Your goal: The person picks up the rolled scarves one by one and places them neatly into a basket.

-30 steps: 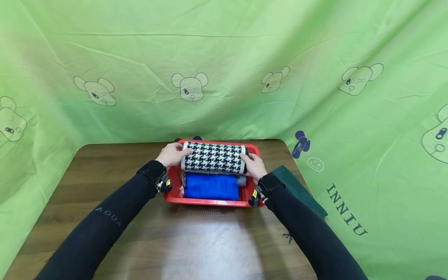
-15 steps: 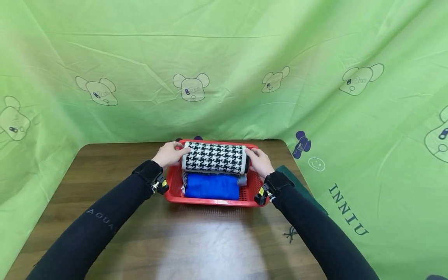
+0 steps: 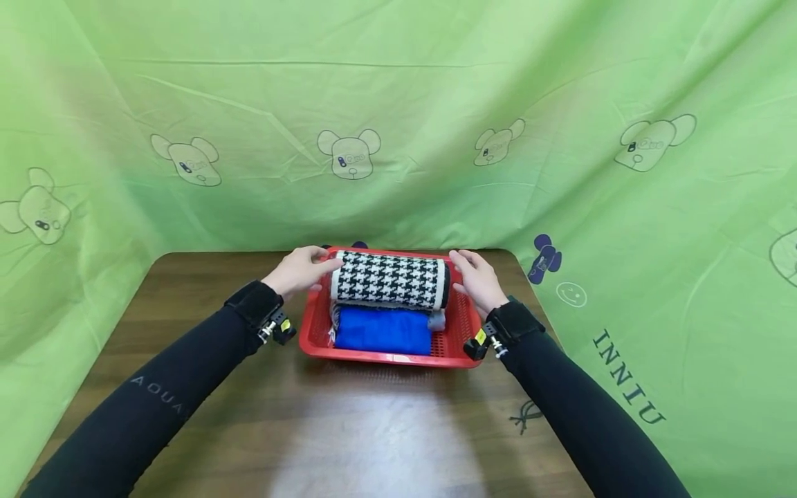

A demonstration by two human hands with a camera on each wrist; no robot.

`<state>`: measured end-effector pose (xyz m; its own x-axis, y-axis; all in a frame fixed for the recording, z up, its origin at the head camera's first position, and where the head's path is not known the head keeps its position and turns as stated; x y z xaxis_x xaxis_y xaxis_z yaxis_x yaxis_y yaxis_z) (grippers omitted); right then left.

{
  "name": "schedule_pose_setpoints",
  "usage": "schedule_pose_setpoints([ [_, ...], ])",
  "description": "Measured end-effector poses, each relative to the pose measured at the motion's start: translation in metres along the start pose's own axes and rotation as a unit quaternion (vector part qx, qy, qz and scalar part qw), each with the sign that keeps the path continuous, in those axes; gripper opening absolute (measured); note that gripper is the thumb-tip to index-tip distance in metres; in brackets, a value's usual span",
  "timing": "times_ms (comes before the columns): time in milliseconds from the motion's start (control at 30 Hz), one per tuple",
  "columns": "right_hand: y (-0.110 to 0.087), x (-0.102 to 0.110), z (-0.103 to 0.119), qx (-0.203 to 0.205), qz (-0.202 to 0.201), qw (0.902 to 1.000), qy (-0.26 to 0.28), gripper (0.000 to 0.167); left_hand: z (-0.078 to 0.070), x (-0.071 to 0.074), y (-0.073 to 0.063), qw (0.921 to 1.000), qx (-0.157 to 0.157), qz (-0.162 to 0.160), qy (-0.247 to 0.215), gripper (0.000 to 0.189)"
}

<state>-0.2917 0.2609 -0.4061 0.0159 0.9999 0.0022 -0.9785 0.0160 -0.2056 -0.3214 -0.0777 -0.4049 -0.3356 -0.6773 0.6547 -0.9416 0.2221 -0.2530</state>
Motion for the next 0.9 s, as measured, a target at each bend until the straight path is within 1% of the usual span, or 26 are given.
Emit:
schedule_pose_setpoints([
  [200,-0.007,0.002,0.005,0.001,0.004,0.9997,0.023,0.073,-0.011,0.002,-0.006,0.9994,-0.01,0.001,-0.032,0.069],
  [300,-0.011,0.004,0.006,0.002,0.002,0.9997,0.024,0.071,-0.017,0.002,-0.008,0.9992,-0.016,-0.004,-0.037,0.067],
  [533,-0.018,0.013,0.009,0.007,-0.002,0.9995,0.029,0.071,-0.032,0.001,-0.013,0.9989,-0.043,-0.01,-0.018,0.064],
  [633,-0.022,0.018,0.01,0.007,-0.002,0.9992,0.04,0.073,-0.038,-0.001,-0.014,0.9985,-0.051,-0.012,-0.019,0.064],
  [800,-0.028,0.029,0.008,0.006,-0.007,0.9981,0.06,0.074,-0.05,-0.008,-0.014,0.9977,-0.062,-0.015,-0.023,0.064],
  [900,-0.031,0.036,0.007,0.007,-0.014,0.9978,0.064,0.075,-0.057,-0.014,-0.014,0.9971,-0.073,-0.018,-0.015,0.063],
])
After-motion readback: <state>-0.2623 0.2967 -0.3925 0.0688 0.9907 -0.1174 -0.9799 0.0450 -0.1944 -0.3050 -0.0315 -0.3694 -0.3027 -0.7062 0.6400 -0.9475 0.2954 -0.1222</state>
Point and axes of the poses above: each hand's wrist, its own y-axis towards the middle knuckle, its own x-axis out of the back of the hand, z = x × y, the point moved 6 cm from there along y, towards the middle knuckle, and after that the axes turned 10 degrees about y, right-handed, at the moved point
